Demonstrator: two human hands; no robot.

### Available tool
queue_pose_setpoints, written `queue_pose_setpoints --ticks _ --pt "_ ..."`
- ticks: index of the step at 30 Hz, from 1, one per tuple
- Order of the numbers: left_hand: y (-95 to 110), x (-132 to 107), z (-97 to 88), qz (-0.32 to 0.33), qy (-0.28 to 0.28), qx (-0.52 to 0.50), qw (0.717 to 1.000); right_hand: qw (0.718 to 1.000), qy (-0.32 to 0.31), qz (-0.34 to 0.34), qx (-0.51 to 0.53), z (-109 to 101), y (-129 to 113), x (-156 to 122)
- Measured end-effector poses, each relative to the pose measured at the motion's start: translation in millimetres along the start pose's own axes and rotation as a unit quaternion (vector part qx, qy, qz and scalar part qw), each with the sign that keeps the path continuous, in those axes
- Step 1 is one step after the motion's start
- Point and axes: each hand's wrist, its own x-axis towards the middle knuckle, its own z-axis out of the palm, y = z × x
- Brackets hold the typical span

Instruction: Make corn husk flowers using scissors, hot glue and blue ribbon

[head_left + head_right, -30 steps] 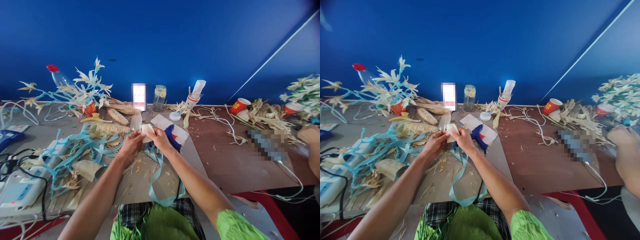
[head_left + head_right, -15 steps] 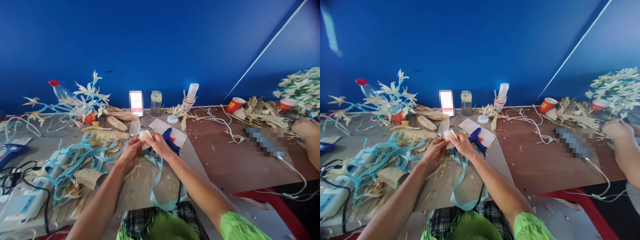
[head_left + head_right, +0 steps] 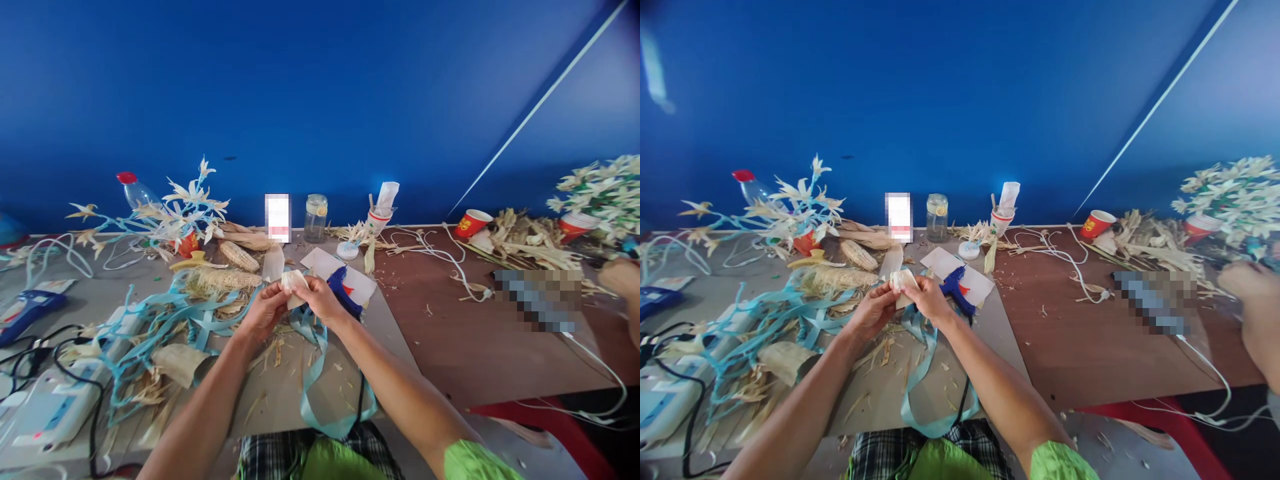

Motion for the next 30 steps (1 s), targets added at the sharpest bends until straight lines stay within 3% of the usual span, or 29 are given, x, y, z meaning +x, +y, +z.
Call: queue_pose_setpoints --ticks 14,18,22,26,30 --pt "1.6 -1.7 -1.0 -0.031 -0.015 0.001 0.999 0.996 -0.022 0.042 0.077 -0.8 -2.2 -3.4" --pt "2.8 -2.2 -0.6 -0.036 -0.012 -0.005 0.999 0.997 -0.019 0.042 0.056 -2.4 -2.4 -2.7" --pt "3.5 -0.6 -2.7 -0.017 0.035 -0.035 0.999 0.998 0.003 0.048 0.031 -8.7 -3.3 -0.8" --pt "5.3 0.6 -4.9 0.004 0.064 -0.027 0.998 0.996 -0.041 0.073 -0.007 -17.7 -6.4 -0.9" --pt "4.8 0.9 -6.0 -0.004 0.038 0.023 0.999 0.993 -0.066 0.072 -0.069 -21.2 -9.5 -1.5"
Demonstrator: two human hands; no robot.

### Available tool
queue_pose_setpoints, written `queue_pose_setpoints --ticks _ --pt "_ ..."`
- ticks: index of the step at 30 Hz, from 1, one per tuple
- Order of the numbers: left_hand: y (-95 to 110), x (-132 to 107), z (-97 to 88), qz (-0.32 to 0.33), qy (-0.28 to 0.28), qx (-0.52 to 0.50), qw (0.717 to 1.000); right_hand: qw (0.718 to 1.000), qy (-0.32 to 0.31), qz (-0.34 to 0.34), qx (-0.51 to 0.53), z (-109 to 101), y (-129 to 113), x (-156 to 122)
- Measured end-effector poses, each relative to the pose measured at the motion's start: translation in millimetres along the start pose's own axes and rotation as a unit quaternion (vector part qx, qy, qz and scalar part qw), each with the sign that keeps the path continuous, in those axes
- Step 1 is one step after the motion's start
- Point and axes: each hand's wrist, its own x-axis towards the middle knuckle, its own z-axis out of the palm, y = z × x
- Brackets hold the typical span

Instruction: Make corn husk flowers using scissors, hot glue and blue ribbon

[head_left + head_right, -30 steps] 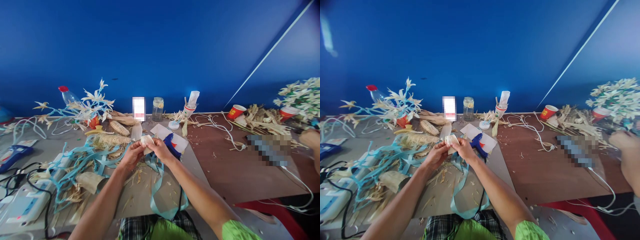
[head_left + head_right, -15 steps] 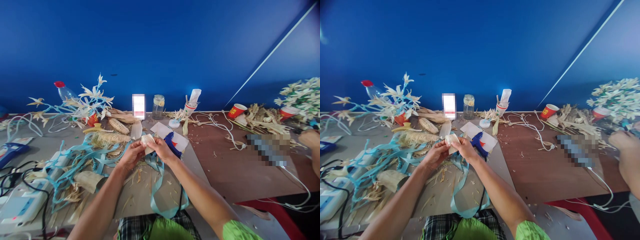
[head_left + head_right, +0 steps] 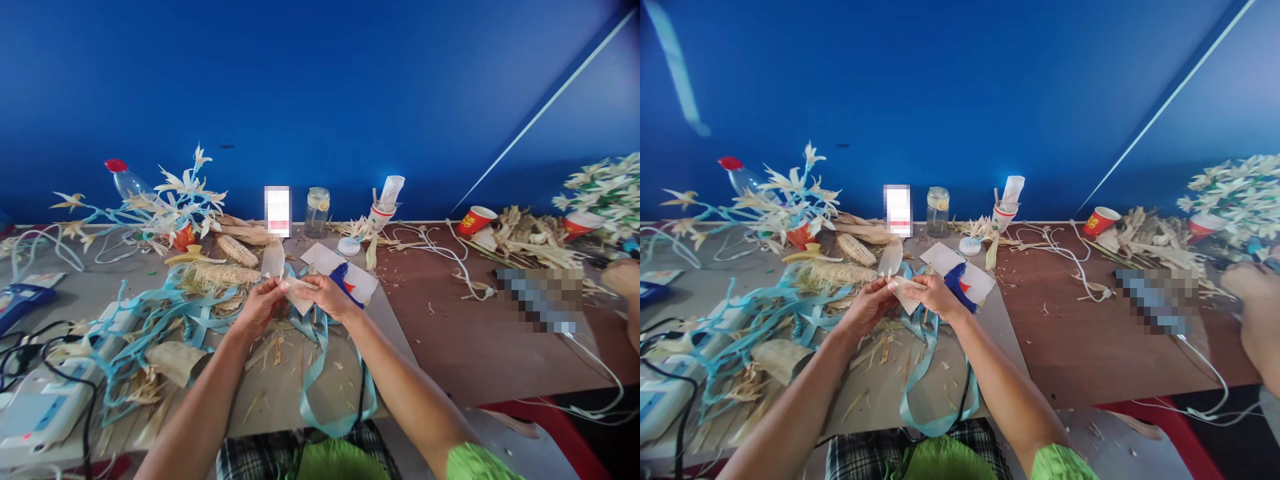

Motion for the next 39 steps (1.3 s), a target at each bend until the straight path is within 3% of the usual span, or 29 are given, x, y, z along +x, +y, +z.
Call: queue_pose_setpoints --ticks 12,18,23,30,34,39 --pt "-1.6 4.9 -5.6 0.030 0.030 0.016 0.999 0.990 0.117 -0.043 0.064 7.2 9.9 10.2" --pt "1.3 7.0 -6.0 0.075 0.077 -0.010 0.994 0.965 0.235 -0.099 0.061 -7.2 1.1 10.5" --pt "6.3 8.3 -6.4 0.102 0.123 -0.054 0.986 0.937 0.319 -0.119 -0.075 -25.5 -1.9 11.7" --pt "9.9 6.3 -4.8 0.112 0.141 -0.086 0.980 0.898 0.251 -0.131 -0.338 -28.4 3.9 11.0" --pt "8.8 5.9 -5.4 0.115 0.128 -0.081 0.982 0.835 0.172 -0.204 -0.481 -16.3 -1.2 2.7" --pt "6.8 5.5 -6.2 0.118 0.124 -0.070 0.983 0.792 0.045 -0.142 -0.593 -8.5 -11.3 -6.7"
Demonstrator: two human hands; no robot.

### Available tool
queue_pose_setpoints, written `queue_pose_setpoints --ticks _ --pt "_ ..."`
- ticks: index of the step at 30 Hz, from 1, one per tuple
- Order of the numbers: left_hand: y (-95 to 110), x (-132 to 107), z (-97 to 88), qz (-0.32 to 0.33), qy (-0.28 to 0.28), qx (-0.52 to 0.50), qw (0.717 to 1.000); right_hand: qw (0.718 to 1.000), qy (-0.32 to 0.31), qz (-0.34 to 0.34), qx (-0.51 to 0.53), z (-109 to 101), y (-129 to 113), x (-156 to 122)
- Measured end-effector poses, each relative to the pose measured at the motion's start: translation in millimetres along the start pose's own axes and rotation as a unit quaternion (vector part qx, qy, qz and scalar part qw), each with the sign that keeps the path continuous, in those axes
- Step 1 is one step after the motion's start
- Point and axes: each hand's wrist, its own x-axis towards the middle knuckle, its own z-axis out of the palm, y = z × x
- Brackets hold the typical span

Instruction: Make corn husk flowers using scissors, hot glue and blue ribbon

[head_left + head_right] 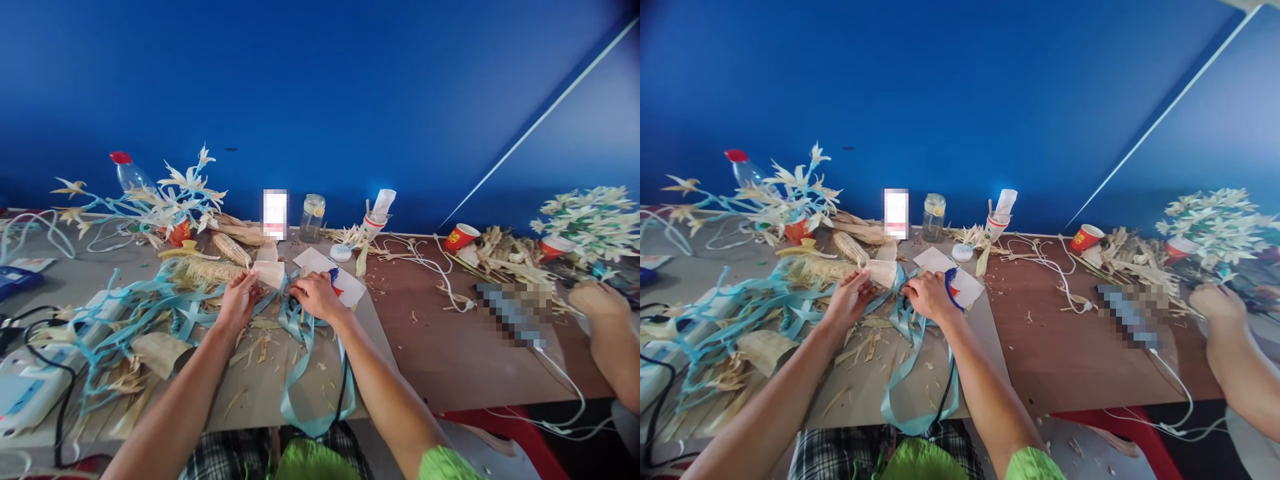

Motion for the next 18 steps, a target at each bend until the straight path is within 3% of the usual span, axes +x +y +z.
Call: queue_pose_setpoints --ticks 7,14,18 --pt "-1.2 1.6 -1.5 0.000 0.003 0.005 1.000 0.995 -0.063 0.041 -0.071 -11.7 8.8 -2.0" --pt "-1.7 1.7 -0.3 0.000 0.002 0.009 1.000 0.992 -0.061 -0.002 -0.110 -7.5 1.4 -4.6" --pt "-0.9 1.2 -0.5 0.001 -0.003 0.005 1.000 0.984 -0.118 0.025 -0.135 -14.9 0.4 -9.2"
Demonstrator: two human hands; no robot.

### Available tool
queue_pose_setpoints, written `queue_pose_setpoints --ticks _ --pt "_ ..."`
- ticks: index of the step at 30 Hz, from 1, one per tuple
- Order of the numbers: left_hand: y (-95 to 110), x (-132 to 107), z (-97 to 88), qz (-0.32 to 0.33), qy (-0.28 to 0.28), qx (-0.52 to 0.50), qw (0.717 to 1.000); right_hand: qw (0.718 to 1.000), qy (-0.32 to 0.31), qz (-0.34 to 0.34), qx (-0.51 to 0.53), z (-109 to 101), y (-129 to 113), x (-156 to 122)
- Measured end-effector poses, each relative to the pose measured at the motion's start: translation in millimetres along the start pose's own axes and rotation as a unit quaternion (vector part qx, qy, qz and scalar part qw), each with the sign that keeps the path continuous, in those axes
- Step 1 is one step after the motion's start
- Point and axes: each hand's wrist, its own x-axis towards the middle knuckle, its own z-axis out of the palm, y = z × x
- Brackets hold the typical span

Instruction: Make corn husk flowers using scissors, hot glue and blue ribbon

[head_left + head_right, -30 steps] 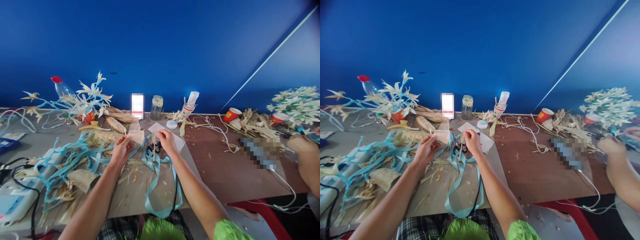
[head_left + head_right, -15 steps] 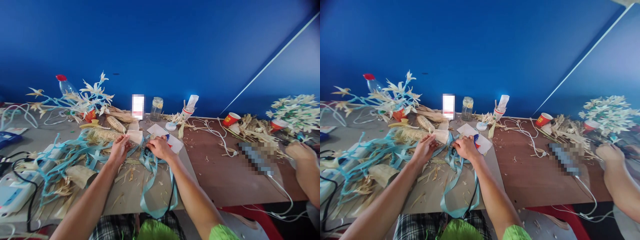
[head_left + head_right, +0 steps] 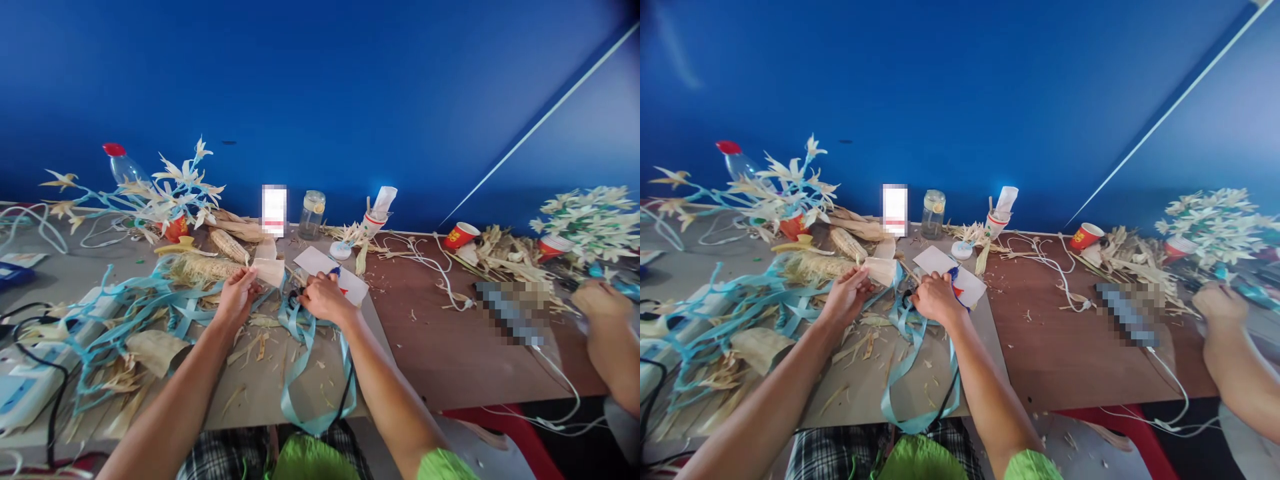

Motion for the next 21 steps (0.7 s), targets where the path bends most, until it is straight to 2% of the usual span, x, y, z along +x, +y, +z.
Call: queue_pose_setpoints --ticks 3,6,13,18,21 --pt "-0.2 -0.2 -0.3 -0.002 -0.004 0.001 1.000 0.998 -0.053 0.023 -0.014 -5.7 4.3 -6.1" --pt "-1.1 0.0 0.3 -0.003 -0.001 0.012 1.000 0.997 -0.070 0.035 -0.019 -8.7 4.3 -8.5" --pt "-2.4 0.5 1.2 -0.008 0.011 0.016 1.000 0.998 0.013 0.055 0.001 -8.0 -8.2 -1.7" --pt "-3.9 0.3 -0.5 -0.002 -0.005 0.009 1.000 0.997 -0.001 0.076 0.003 4.0 -17.3 1.1" --pt "-5.7 1.5 -2.1 0.001 -0.002 0.010 1.000 0.996 0.012 0.083 0.003 10.2 -24.4 1.8"
